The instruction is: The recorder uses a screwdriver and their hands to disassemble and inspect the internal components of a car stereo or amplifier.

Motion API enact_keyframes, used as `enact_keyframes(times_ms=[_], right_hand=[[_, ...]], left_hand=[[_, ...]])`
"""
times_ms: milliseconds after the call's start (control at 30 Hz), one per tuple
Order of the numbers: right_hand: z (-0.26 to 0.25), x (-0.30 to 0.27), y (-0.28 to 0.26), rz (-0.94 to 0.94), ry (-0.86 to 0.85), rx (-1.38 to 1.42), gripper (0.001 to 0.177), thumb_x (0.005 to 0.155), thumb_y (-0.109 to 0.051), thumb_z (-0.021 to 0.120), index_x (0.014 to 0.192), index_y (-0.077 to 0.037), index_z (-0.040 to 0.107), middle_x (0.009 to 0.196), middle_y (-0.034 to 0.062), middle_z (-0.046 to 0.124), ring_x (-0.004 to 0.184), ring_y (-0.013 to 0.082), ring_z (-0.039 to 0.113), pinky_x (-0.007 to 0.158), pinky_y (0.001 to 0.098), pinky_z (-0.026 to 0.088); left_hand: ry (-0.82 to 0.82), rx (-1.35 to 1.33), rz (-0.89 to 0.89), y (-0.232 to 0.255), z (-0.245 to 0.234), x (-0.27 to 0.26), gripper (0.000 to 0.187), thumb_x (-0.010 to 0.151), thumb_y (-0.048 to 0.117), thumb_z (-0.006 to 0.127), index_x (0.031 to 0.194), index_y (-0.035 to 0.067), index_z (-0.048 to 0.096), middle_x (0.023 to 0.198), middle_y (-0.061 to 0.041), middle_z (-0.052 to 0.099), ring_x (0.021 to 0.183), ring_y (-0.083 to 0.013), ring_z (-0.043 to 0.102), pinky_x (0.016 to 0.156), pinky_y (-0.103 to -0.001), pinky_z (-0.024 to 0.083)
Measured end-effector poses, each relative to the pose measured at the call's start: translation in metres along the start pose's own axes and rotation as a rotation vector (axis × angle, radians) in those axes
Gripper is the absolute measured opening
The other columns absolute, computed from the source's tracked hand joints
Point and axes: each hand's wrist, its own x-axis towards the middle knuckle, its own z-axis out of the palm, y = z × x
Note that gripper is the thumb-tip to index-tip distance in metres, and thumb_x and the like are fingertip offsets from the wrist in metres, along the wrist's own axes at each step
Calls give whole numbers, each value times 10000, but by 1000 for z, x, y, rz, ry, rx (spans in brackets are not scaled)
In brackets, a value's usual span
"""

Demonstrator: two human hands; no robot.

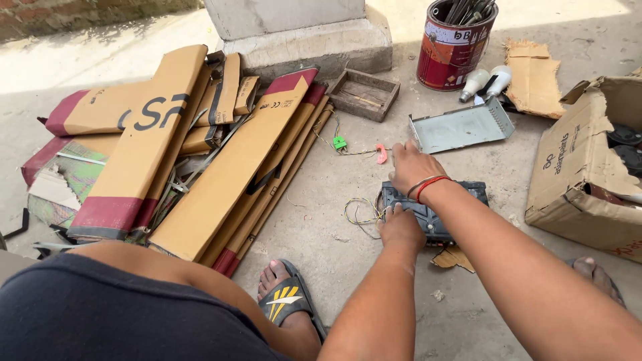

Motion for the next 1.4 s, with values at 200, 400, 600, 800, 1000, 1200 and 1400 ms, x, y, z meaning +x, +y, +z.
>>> enact_keyframes(times_ms=[200, 400, 600, 800, 1000, 1200, 1400], right_hand=[[35, 4, 8, -2, 76, 237, 415, 824, 45, 608, 1208, -95, 536, 1206, 225, 542, 1094, 454, 619, 917, 517, 507], [47, -8, 6, -49, 320, 240, 359, 935, -96, 668, 1272, -131, 549, 1141, 180, 582, 1031, 436, 623, 861, 544, 501], [25, -7, 15, 15, 418, 380, 344, 859, -89, 689, 1195, -123, 626, 1093, 174, 667, 1029, 415, 648, 877, 496, 522], [42, 10, 24, 185, 347, 496, 211, 913, -173, 649, 1095, -72, 683, 1049, 226, 706, 987, 439, 668, 835, 509, 539], [59, 13, 43, 47, 533, 372, 178, 987, -147, 569, 1034, -27, 693, 1051, 239, 709, 992, 425, 678, 859, 494, 540], [73, 7, 41, 35, 580, 479, 147, 955, -139, 584, 958, -21, 670, 989, 223, 703, 966, 425, 659, 819, 493, 532], [99, -3, 44, 134, 527, 579, 135, 879, -133, 661, 949, -18, 665, 985, 210, 702, 936, 417, 676, 791, 477, 544]], left_hand=[[70, -17, 103, -23, 13, 0, 739, 854, 267, 740, 1525, 167, 447, 1706, 20, 222, 1592, -196, 168, 1195, -521, 314], [135, -80, 299, -25, 38, 49, 743, 970, 493, 722, 1507, 66, 437, 1542, -168, 444, 1457, -323, 359, 1248, -478, 228], [627, -936, 75, -24, -47, 78, 356, 976, 302, 543, 1177, 86, 741, 1145, -191, 745, 1089, -347, 708, 946, -433, 530], [674, -654, 226, 30, -142, 10, 329, 953, 344, 636, 1095, 84, 779, 1122, -161, 719, 1026, -363, 680, 904, -456, 528], [770, -638, 192, 33, -129, -8, 244, 917, 253, 695, 1067, 64, 732, 1062, -142, 682, 956, -349, 688, 853, -449, 543], [768, -524, 200, 36, -131, -17, 192, 887, 205, 714, 984, 41, 738, 1094, -142, 654, 953, -365, 685, 860, -454, 546], [608, -331, 218, 31, -123, 9, 159, 850, 161, 726, 966, 73, 790, 1112, -145, 671, 1004, -344, 687, 919, -438, 549]])
